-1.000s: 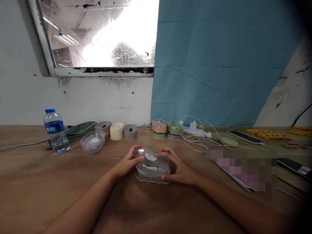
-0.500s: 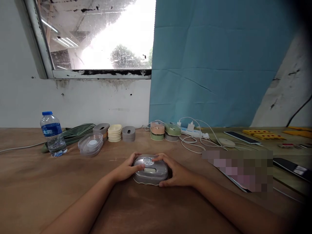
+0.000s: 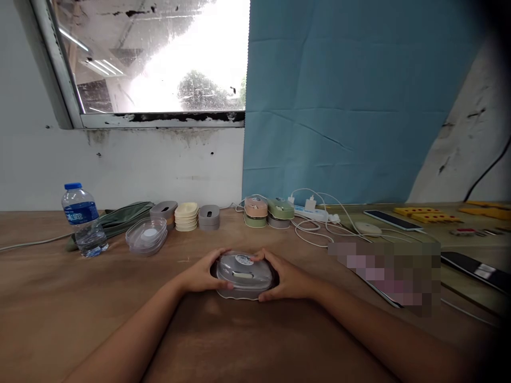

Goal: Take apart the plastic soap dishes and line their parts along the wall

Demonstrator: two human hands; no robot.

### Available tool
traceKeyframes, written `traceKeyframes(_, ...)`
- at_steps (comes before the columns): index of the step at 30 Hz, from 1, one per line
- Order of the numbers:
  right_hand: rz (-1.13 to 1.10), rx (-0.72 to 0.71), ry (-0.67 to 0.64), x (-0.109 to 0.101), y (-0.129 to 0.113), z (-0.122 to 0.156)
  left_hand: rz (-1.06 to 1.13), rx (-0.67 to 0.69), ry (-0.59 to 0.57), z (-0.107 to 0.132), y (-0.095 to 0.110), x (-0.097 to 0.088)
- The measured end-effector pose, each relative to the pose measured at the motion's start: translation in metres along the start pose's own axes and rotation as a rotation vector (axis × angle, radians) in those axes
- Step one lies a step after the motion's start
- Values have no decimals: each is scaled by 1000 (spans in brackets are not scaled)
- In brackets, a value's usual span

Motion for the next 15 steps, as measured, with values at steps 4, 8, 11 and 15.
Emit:
traceKeyframes(4,12,-4,-12,1,2,1,-35,22,16,-1,-2,-3)
traceKeyframes(8,52,-60,-3,0,-2,0,-59,51,-25,1,-5,-4)
traceKeyframes(11,82,-108,-7,1,-3,-1,-38,74,-33,2,-7,-5)
traceKeyframes(15,104,-119,-22,2,0,0,-2,90,-26,2,-6,-6)
Point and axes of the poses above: each hand's wrist, its own z-axis away from the middle knuckle, its own x-axis out of the palm, y = z × x, the point moved 5 cm from there along -z, towards the middle knuckle, and after that the axes turned 9 degrees about -x, right-handed, at the moved point
